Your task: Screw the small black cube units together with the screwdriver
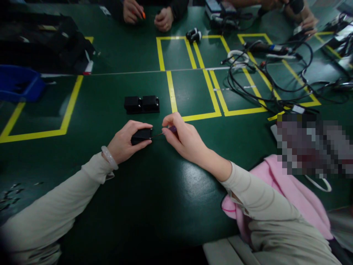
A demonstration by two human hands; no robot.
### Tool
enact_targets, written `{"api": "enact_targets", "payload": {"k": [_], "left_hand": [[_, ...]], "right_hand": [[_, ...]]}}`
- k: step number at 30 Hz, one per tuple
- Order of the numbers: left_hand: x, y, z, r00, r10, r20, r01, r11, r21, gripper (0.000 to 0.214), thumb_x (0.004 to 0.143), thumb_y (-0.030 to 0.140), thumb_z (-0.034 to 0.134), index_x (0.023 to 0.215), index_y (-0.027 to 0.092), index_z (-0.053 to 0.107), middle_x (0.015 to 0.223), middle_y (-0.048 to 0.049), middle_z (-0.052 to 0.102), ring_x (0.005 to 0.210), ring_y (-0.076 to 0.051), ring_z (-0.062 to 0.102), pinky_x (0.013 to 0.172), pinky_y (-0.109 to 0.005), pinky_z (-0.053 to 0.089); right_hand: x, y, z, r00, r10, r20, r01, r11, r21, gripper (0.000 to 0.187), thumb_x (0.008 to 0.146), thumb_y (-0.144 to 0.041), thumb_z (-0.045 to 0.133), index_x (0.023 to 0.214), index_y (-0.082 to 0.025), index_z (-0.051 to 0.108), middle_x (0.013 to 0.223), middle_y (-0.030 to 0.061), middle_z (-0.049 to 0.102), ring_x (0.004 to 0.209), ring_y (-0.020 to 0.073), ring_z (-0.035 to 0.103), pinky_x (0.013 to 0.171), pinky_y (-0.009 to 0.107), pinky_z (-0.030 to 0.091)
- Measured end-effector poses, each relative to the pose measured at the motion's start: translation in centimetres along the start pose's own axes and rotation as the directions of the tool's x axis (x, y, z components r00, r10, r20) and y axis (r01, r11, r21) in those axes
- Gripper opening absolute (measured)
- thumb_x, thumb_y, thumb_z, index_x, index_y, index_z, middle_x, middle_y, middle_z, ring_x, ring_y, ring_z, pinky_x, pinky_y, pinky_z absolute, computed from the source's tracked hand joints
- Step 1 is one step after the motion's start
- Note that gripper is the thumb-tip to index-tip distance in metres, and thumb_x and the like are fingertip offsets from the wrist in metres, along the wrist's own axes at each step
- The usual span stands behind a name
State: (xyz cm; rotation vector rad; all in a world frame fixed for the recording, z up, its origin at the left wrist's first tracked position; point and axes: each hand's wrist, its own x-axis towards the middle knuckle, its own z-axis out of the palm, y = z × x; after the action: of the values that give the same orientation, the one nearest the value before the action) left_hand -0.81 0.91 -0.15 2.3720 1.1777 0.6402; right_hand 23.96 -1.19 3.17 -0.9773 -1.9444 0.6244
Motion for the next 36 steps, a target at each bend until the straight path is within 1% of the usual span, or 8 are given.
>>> {"api": "enact_targets", "payload": {"k": [5,11,17,21,24,27,31,36], "left_hand": [[-0.03,0.07,0.06,1.000,0.002,0.002,-0.002,1.000,-0.007,0.040,0.092,0.033,0.064,0.129,0.020,0.056,0.121,-0.0092,0.060,0.114,-0.025,0.058,0.100,-0.044,0.048],[-0.07,-0.01,0.18,1.000,0.008,0.004,-0.008,1.000,-0.007,0.041,0.092,0.031,0.064,0.131,0.018,0.056,0.122,-0.0100,0.059,0.116,-0.025,0.057,0.102,-0.043,0.047],[-0.04,0.21,0.35,1.000,0.020,0.018,-0.020,1.000,-0.022,0.042,0.093,0.030,0.063,0.132,0.019,0.055,0.123,-0.0102,0.059,0.116,-0.026,0.057,0.102,-0.044,0.047],[-0.07,0.32,0.49,0.999,0.026,0.021,-0.026,0.999,-0.023,0.042,0.093,0.031,0.063,0.132,0.019,0.055,0.122,-0.0103,0.059,0.115,-0.026,0.057,0.101,-0.045,0.048],[-0.11,0.32,0.53,1.000,0.018,0.025,-0.018,1.000,-0.025,0.042,0.093,0.031,0.063,0.132,0.019,0.055,0.122,-0.0106,0.058,0.115,-0.026,0.057,0.102,-0.046,0.047],[-0.13,0.31,0.53,1.000,0.012,0.029,-0.012,1.000,-0.029,0.042,0.093,0.031,0.063,0.133,0.020,0.055,0.123,-0.0103,0.058,0.116,-0.026,0.056,0.102,-0.046,0.047],[-0.11,0.27,0.52,1.000,0.014,0.025,-0.013,0.999,-0.031,0.042,0.093,0.031,0.062,0.133,0.020,0.054,0.123,-0.0106,0.059,0.115,-0.026,0.056,0.101,-0.046,0.048],[-0.09,0.24,0.56,1.000,0.019,0.025,-0.018,0.999,-0.028,0.042,0.093,0.031,0.063,0.132,0.020,0.054,0.122,-0.0100,0.059,0.115,-0.026,0.057,0.101,-0.046,0.048]], "right_hand": [[0.06,0.00,-0.08,1.000,0.000,0.028,0.000,1.000,0.016,0.011,0.098,-0.027,0.053,0.089,-0.021,0.049,0.070,-0.0057,0.052,0.057,0.0066,0.051,0.057,0.020,0.039],[0.04,0.05,0.01,1.000,-0.009,-0.018,0.010,1.000,0.021,0.004,0.097,-0.023,0.051,0.100,-0.021,0.050,0.090,0.0000,0.058,0.071,0.0087,0.059,0.066,0.023,0.046],[0.15,-0.07,-0.12,0.999,-0.041,-0.024,0.041,0.999,0.006,0.013,0.098,-0.025,0.054,0.087,-0.021,0.048,0.068,-0.0068,0.049,0.054,0.0053,0.048,0.054,0.019,0.037],[0.01,-0.08,0.11,0.998,-0.023,-0.062,0.023,1.000,0.007,0.003,0.098,-0.022,0.052,0.096,-0.021,0.050,0.084,-0.0026,0.055,0.059,0.0056,0.051,0.057,0.021,0.041],[0.01,-0.03,0.12,0.997,-0.029,-0.071,0.028,0.999,-0.026,0.005,0.097,-0.020,0.052,0.101,-0.021,0.050,0.092,0.0001,0.055,0.066,0.0071,0.054,0.061,0.022,0.044],[0.10,-0.03,-0.08,0.997,-0.030,-0.066,0.027,0.999,-0.047,0.002,0.097,-0.021,0.052,0.096,-0.021,0.050,0.085,-0.0018,0.054,0.064,0.0073,0.054,0.061,0.022,0.043],[0.17,-0.13,-0.27,0.999,-0.031,-0.043,0.030,0.999,-0.024,0.011,0.098,-0.024,0.053,0.088,-0.022,0.049,0.068,-0.0069,0.048,0.053,0.0055,0.048,0.052,0.020,0.037],[0.29,-0.32,-0.29,0.997,-0.059,-0.042,0.057,0.998,-0.042,0.004,0.097,-0.018,0.050,0.094,-0.020,0.051,0.081,-0.0028,0.054,0.061,0.0062,0.053,0.059,0.021,0.041]]}}
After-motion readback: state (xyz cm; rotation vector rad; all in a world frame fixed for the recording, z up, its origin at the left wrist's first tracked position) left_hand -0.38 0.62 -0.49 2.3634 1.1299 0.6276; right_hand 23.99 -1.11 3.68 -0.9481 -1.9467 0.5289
